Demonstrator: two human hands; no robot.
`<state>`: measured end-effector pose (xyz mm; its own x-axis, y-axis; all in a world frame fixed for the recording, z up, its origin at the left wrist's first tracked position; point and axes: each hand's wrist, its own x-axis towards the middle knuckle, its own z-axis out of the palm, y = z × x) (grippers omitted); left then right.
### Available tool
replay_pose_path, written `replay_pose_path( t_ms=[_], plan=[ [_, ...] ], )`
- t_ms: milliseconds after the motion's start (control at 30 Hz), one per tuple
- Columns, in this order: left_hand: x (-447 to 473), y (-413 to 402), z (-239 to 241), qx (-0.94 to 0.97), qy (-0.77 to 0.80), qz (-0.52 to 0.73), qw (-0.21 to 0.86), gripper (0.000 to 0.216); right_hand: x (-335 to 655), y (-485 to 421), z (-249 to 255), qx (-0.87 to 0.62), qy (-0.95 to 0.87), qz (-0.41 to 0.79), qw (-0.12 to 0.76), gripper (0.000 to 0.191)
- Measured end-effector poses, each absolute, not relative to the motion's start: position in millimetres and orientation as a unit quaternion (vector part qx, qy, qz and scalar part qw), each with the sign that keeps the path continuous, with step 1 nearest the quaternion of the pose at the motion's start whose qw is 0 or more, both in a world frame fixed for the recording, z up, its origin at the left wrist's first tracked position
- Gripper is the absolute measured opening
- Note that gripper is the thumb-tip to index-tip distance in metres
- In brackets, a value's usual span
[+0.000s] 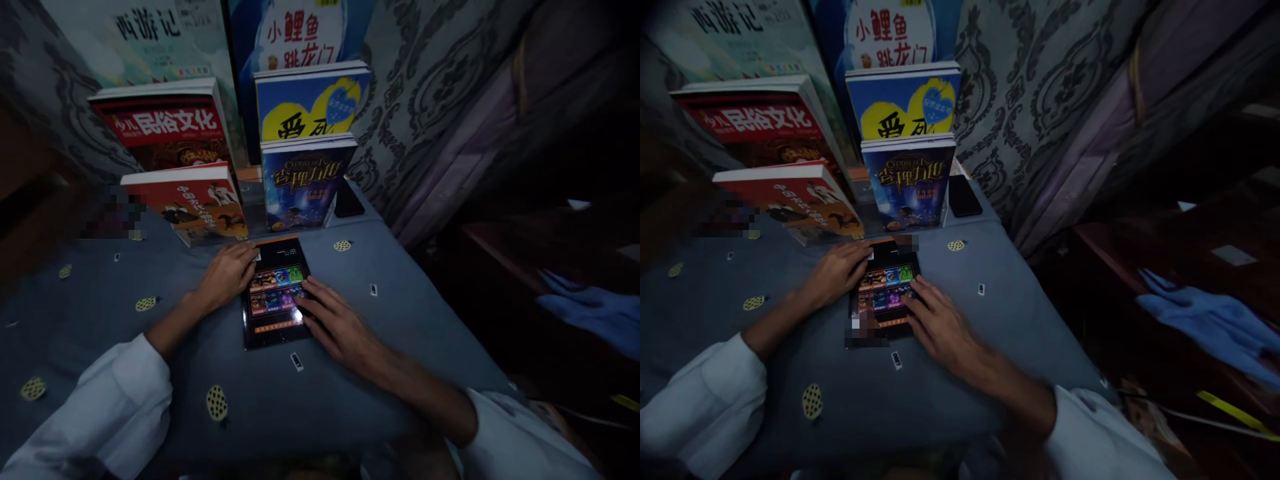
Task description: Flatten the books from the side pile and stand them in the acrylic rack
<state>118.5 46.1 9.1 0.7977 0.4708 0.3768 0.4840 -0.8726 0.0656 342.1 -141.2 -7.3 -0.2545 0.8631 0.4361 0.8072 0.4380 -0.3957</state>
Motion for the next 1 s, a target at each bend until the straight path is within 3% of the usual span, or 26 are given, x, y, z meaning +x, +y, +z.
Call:
replay_pose_path(
  t_ms=[600, 800, 1000],
  plan=[
    [198.6, 57.3, 14.2, -0.975, -0.156, -0.157, -0.017, 0.037, 341.1, -141.3, -6.1, -0.518, -0.784, 0.061, 0.337, 0.036],
    [198.3, 56.8, 14.7, -0.976, -0.150, -0.157, -0.020, 0.037, 345.6, -138.4, -3.3, -0.516, -0.767, 0.118, 0.363, 0.034],
    [193.3, 43.8, 14.0, -0.980, -0.126, -0.154, -0.031, 0.037, 345.2, -140.1, 7.7, -0.542, -0.679, 0.220, 0.443, 0.036]
  ],
)
